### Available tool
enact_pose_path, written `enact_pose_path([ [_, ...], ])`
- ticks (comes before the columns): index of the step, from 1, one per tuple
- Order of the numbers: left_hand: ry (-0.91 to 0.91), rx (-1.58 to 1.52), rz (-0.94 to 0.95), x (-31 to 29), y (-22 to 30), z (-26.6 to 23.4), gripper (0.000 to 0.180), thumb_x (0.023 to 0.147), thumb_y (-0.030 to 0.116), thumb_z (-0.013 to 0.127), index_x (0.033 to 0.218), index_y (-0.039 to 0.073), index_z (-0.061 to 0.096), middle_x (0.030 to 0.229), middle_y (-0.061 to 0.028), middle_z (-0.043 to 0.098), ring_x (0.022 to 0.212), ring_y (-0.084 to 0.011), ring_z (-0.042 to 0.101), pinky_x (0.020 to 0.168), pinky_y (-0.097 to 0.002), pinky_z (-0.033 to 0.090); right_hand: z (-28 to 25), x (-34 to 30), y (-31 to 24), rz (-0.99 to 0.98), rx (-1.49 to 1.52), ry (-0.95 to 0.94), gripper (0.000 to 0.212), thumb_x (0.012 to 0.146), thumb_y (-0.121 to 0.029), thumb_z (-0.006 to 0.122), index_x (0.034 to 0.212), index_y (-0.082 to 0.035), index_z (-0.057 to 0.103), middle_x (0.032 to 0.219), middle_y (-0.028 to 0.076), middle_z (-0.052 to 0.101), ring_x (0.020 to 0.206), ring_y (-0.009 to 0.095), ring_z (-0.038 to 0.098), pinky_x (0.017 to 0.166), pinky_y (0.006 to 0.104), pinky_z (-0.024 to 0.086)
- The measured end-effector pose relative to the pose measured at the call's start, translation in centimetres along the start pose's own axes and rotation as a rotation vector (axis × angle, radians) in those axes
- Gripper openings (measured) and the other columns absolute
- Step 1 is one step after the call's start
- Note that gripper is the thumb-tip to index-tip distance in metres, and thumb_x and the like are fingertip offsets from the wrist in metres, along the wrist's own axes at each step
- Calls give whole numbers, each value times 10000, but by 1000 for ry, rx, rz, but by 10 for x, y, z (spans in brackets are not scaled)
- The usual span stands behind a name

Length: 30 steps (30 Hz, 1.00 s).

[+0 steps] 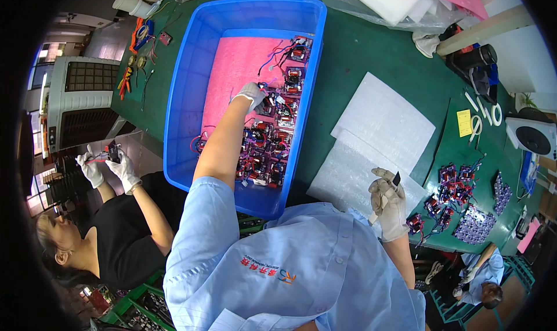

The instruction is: The person assembles small electronic modules by mounting fans, heat sinks, and wiring harnesses onto purple PCBs by hand, taking components from plastic storage bins.

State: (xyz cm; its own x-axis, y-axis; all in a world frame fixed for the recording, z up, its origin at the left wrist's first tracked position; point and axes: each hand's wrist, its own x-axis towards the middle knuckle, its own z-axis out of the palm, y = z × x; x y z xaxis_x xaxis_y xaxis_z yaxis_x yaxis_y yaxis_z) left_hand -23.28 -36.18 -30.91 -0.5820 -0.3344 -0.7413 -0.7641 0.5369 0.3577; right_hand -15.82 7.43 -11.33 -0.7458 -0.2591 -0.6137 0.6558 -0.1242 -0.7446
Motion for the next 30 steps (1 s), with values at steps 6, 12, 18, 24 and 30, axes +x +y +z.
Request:
enact_pose_path([
  [6, 203, 277, 53, 7, -16, 9, 433, 838, 374, 500, 889, -27, 655, 842, -248, 625, 861, -356, 624, 741, -420, 492, 0, -6, -2, -6, -14, -27, 363, 878, -213, 520, 1129, 48, 492, 720, 46, 550, 429, 39, 378, 370, 174, 292],
  [12, 229, 278, 103, -3, -2, 19, 438, 832, 388, 510, 901, -22, 646, 871, -254, 625, 862, -354, 624, 740, -430, 477, -20, -20, 4, 13, -78, 115, 329, 878, -173, 501, 1137, 29, 497, 712, 44, 546, 434, 34, 379, 367, 182, 289],
  [18, 112, 56, 275, -23, -19, 2, 703, 731, 571, 621, 1064, -47, 575, 804, -171, 649, 644, -187, 638, 604, -309, 503, -106, -38, 89, 21, -314, 376, 298, 859, -189, 552, 1118, -42, 543, 756, 26, 570, 564, 99, 483, 494, 239, 408],
  [24, 191, 938, 647, -16, -85, -23, 497, 794, 327, 567, 1122, -46, 559, 1028, -263, 604, 821, -332, 640, 712, -371, 520, -221, -106, 212, 54, -834, 913, 332, 788, -208, 572, 1064, -24, 566, 896, 183, 630, 851, 318, 616, 755, 378, 482],
  [30, -21, 68, 249, -300, 108, 7, 351, 875, 306, 565, 846, -41, 614, 571, -84, 570, 486, -126, 546, 471, -235, 440, -303, -139, 209, -27, -710, 1338, 298, 793, -241, 610, 1011, -42, 572, 865, 166, 623, 794, 313, 609, 685, 391, 474],
])
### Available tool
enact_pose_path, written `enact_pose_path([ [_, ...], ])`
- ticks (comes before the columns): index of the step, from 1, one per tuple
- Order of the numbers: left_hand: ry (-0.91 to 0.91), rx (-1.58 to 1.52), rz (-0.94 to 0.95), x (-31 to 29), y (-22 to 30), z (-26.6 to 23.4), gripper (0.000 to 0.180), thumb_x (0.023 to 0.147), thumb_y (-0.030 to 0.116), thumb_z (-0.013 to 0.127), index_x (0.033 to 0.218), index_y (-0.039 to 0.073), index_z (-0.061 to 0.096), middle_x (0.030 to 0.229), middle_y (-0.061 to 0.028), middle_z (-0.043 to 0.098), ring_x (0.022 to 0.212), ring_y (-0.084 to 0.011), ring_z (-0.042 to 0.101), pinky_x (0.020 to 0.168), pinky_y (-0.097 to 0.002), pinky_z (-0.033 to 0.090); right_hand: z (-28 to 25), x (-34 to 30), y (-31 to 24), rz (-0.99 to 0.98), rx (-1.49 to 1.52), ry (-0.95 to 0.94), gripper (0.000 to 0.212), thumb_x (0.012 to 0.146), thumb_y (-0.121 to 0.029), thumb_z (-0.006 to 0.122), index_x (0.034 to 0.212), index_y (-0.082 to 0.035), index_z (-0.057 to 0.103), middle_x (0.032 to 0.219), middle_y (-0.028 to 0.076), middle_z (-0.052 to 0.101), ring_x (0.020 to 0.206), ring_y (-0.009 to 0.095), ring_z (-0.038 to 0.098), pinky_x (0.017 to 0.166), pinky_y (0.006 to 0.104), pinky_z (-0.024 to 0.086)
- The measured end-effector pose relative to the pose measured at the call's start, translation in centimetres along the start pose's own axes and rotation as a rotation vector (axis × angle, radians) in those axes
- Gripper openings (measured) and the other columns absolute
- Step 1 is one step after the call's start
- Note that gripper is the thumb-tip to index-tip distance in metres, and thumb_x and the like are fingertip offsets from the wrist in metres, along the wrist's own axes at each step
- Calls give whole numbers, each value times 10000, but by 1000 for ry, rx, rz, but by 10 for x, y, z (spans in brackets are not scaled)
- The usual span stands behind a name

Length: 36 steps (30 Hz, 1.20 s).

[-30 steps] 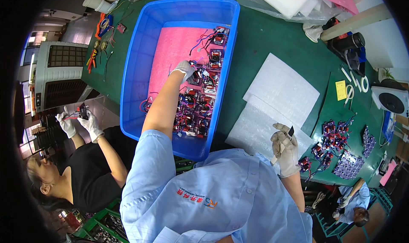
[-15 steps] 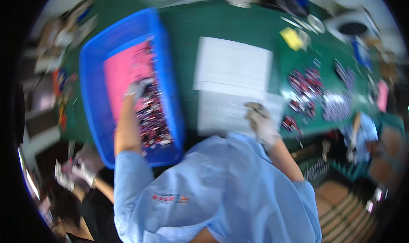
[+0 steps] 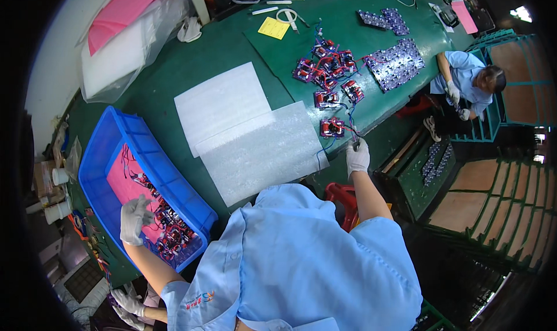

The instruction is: The person assembles small electronic modules by mounting fans, heat sinks, and wiring harnesses onto purple PCBs by hand, taking components from plastic storage bins.

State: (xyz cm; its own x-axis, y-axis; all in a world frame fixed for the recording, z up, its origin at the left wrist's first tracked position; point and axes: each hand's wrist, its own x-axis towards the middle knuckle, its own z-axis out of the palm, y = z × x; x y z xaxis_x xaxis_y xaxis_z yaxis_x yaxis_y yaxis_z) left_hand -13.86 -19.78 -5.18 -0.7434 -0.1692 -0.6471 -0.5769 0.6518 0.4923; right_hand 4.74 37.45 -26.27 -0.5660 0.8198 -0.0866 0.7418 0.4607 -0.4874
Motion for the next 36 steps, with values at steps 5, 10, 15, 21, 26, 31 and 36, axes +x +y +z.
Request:
enact_pose_path([
  [5, -109, 142, 610, 2, 104, 154, 267, 865, 215, 546, 1015, 5, 619, 746, -96, 619, 672, -159, 577, 644, -287, 468, 6, 69, 14, 1, 75, 177, 274, 811, -209, 589, 1014, -24, 582, 908, 169, 627, 830, 304, 614, 725, 367, 480],
  [10, -306, 812, 1110, 41, 157, 348, 609, 795, 311, 581, 1319, 70, 385, 1308, -174, 438, 1222, -277, 415, 1005, -376, 348, -12, 135, 34, -47, 250, 37, 245, 826, -166, 566, 1005, -1, 591, 915, 176, 632, 847, 289, 613, 777, 333, 470],
  [15, -366, 962, 1229, 52, 193, 503, 883, 714, 384, 677, 1384, 51, 207, 1423, -184, 264, 1314, -308, 277, 1048, -396, 282, -63, 139, 25, -251, 157, -156, 293, 815, -147, 592, 1062, 9, 565, 994, 172, 617, 861, 269, 614, 771, 334, 478],
  [21, -470, 1013, 1154, 42, 216, 570, 659, 743, 435, 629, 1233, 46, 422, 1190, -167, 471, 1041, -292, 503, 842, -402, 430, -65, 149, -45, -502, 260, -152, 417, 777, -232, 667, 1101, 2, 546, 1017, 176, 612, 886, 300, 626, 748, 349, 495],
  [26, -389, 694, 1145, 31, 208, 575, 454, 819, 466, 525, 985, 49, 590, 908, -208, 585, 778, -319, 630, 673, -439, 505, 8, 178, -88, -396, -311, -611, 660, 733, -419, 657, 1159, 41, 452, 1045, 237, 587, 961, 358, 592, 815, 403, 480],
  [31, -395, 739, 884, -14, 183, 479, 494, 814, 493, 528, 801, 9, 628, 872, -229, 539, 790, -352, 605, 681, -428, 499, 39, 171, -75, -507, -695, -873, 390, 729, -296, 646, 1002, -19, 606, 985, 173, 639, 936, 320, 620, 781, 389, 506],
  [36, -387, 241, 548, -48, 134, 330, 455, 828, 440, 542, 825, -5, 636, 833, -224, 565, 808, -358, 568, 756, -389, 452, 25, 177, -54, -841, -532, -793, 331, 866, -314, 452, 1003, -58, 611, 914, 206, 623, 850, 371, 600, 742, 466, 474],
])
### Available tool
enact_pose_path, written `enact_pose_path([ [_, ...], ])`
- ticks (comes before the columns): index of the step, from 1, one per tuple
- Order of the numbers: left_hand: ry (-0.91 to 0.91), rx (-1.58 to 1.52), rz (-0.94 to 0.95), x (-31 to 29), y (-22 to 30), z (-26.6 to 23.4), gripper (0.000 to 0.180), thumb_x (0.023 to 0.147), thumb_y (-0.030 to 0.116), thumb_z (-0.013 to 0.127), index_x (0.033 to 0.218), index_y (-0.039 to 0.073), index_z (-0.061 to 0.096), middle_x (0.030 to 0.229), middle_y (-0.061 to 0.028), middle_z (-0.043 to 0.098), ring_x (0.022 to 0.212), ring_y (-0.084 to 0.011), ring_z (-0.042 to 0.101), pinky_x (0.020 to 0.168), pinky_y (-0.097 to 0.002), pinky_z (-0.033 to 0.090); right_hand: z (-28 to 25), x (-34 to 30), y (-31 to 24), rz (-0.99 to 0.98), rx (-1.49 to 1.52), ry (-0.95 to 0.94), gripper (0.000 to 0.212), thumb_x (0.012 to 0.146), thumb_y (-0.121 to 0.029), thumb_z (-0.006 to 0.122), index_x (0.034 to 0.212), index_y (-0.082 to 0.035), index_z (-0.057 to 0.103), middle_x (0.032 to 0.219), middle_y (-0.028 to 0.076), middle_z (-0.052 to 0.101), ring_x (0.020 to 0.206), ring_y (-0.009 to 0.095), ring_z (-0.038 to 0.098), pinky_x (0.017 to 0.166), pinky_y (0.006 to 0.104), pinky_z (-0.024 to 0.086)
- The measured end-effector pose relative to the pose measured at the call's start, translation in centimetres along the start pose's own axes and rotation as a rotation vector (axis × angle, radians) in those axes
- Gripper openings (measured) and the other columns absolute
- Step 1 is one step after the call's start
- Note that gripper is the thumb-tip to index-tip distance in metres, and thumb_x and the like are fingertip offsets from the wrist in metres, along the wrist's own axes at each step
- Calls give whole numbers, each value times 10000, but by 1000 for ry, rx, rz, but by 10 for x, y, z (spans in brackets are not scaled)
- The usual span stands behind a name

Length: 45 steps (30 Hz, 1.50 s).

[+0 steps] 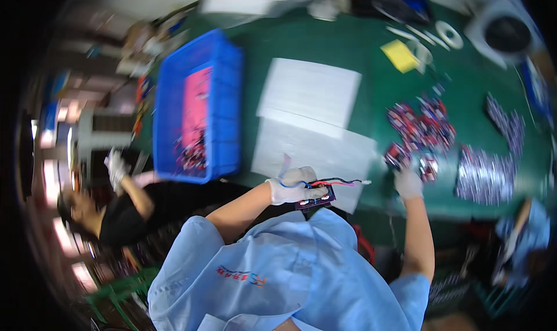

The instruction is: The person assembles small electronic modules by mounting fans, heat sinks, and wiring harnesses onto purple PCBs by hand, taking components from plastic storage bins.

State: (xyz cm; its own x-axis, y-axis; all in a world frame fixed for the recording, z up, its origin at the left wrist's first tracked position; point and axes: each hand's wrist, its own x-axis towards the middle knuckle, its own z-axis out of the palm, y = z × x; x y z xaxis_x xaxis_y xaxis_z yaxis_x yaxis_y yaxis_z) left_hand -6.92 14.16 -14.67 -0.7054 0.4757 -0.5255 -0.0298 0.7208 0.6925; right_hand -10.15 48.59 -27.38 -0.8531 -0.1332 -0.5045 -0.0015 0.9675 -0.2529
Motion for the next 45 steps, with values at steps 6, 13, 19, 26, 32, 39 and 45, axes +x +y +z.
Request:
enact_pose_path([
  [6, 745, -769, -257, -158, -42, -106, 483, 916, 459, 421, 1065, 38, 605, 825, -43, 625, 637, -127, 566, 608, -257, 470, -6, 2, 12, -148, 187, -41, 236, 855, -187, 489, 903, 20, 591, 740, 193, 628, 725, 336, 613, 682, 394, 459],
  [13, 1148, -1421, 312, -239, -162, -234, 627, 907, 554, 354, 1187, 10, 490, 1101, -126, 584, 904, -207, 599, 813, -332, 490, -22, 2, -90, 138, 548, -82, 155, 822, -32, 472, 918, 22, 581, 652, 93, 596, 581, 153, 561, 525, 290, 429],
  [19, 1391, -781, -374, -214, -313, -320, 608, 881, 576, 411, 928, -4, 587, 849, -83, 605, 761, -169, 523, 766, -315, 420, -52, -18, -159, 11, 532, 217, 179, 853, -8, 437, 973, 6, 570, 676, 41, 547, 543, 91, 484, 499, 238, 381],
  [26, 1238, -350, -543, -107, -459, -339, 605, 809, 549, 539, 749, -49, 604, 689, -200, 609, 706, -289, 623, 648, -401, 462, -99, -57, -253, 107, 781, 416, 160, 869, -10, 452, 996, -8, 549, 709, -1, 485, 528, 59, 407, 474, 204, 326],
  [32, 1000, -344, -484, -49, -467, -339, 586, 782, 543, 570, 692, -34, 619, 676, -220, 613, 697, -370, 618, 651, -436, 466, -134, -76, -314, 236, 760, 467, 162, 873, -34, 454, 996, -13, 559, 681, -23, 481, 524, 47, 398, 474, 179, 292],
  [39, 932, -173, -401, -18, -488, -325, 636, 764, 596, 533, 736, -32, 626, 807, -271, 595, 801, -418, 585, 713, -460, 467, -162, -43, -371, 227, 679, 428, 165, 869, -75, 476, 993, -19, 569, 680, -25, 479, 536, 51, 406, 491, 182, 302],
  [45, 941, -73, -402, -24, -493, -313, 593, 781, 543, 554, 776, -46, 621, 796, -277, 597, 793, -400, 594, 704, -448, 468, -165, -17, -391, 195, 683, 323, 143, 855, -41, 481, 977, 17, 526, 767, 18, 519, 569, 73, 442, 525, 193, 354],
])
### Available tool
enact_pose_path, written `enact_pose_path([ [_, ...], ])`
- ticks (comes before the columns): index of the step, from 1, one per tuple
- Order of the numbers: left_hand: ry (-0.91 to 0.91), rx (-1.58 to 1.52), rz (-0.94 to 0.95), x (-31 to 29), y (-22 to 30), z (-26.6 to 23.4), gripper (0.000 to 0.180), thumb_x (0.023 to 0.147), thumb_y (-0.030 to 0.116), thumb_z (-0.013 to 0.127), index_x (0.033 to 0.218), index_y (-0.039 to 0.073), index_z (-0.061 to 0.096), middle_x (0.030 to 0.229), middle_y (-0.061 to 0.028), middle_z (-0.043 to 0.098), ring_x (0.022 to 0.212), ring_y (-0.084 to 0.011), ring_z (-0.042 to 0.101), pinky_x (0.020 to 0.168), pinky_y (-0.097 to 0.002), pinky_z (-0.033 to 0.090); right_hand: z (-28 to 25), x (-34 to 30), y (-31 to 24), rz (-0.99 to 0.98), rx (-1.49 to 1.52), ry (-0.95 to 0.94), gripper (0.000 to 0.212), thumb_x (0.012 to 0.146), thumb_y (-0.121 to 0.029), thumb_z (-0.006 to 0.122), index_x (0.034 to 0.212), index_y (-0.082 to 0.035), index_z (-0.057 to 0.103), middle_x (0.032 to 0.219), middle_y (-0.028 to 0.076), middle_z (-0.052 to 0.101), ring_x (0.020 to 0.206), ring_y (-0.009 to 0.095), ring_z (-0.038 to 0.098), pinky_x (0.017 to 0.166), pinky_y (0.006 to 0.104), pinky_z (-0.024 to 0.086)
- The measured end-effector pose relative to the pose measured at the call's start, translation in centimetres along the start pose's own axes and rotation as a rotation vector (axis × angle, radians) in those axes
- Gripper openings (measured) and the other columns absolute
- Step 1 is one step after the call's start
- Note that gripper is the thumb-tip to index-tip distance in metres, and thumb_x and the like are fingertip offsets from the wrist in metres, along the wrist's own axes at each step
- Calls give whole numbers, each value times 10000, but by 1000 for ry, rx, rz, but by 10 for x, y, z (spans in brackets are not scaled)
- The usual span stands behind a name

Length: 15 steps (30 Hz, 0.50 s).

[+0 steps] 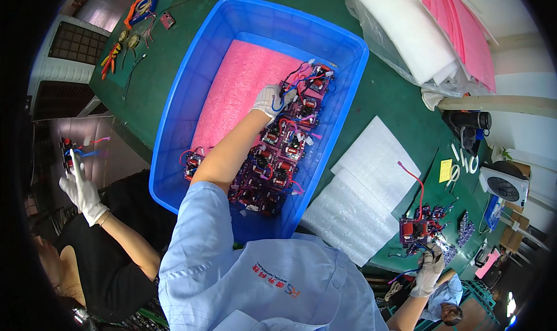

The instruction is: The person assembles small electronic modules by mounting fans, heat sinks, and wiring harnesses onto purple PCBs by hand, taking components from plastic storage bins.

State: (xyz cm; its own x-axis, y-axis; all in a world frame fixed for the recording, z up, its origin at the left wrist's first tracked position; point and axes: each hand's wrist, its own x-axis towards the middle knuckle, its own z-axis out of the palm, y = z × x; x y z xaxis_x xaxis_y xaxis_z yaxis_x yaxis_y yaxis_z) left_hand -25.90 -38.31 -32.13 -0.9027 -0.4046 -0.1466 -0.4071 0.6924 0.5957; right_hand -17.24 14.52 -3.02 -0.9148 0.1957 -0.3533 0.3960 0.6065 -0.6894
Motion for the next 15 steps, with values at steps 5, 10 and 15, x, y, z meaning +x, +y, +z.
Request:
enact_pose_path([
  [5, -323, -205, -63, 2, 5, -24, 394, 803, 353, 608, 902, -27, 632, 856, -258, 610, 782, -363, 607, 713, -412, 475, 16, -2, -14, -72, 69, -24, 119, 845, -24, 499, 953, 2, 541, 826, 38, 567, 584, 78, 461, 527, 205, 379],
  [10, 29, -120, 73, 6, 22, -81, 291, 848, 198, 514, 1043, 2, 604, 928, -194, 630, 833, -283, 612, 740, -357, 482, 38, 13, -73, -583, -415, -157, 166, 755, 31, 533, 896, -35, 590, 844, 95, 619, 597, 191, 525, 554, 302, 430],
  [15, -677, -605, 137, -54, 131, -140, 364, 874, 264, 527, 1121, -1, 567, 1139, -177, 579, 964, -266, 587, 816, -309, 472, 78, 21, -170, -1190, -723, -233, 284, 594, 26, 546, 861, -49, 609, 666, 102, 556, 612, 296, 542, 568, 412, 422],
])
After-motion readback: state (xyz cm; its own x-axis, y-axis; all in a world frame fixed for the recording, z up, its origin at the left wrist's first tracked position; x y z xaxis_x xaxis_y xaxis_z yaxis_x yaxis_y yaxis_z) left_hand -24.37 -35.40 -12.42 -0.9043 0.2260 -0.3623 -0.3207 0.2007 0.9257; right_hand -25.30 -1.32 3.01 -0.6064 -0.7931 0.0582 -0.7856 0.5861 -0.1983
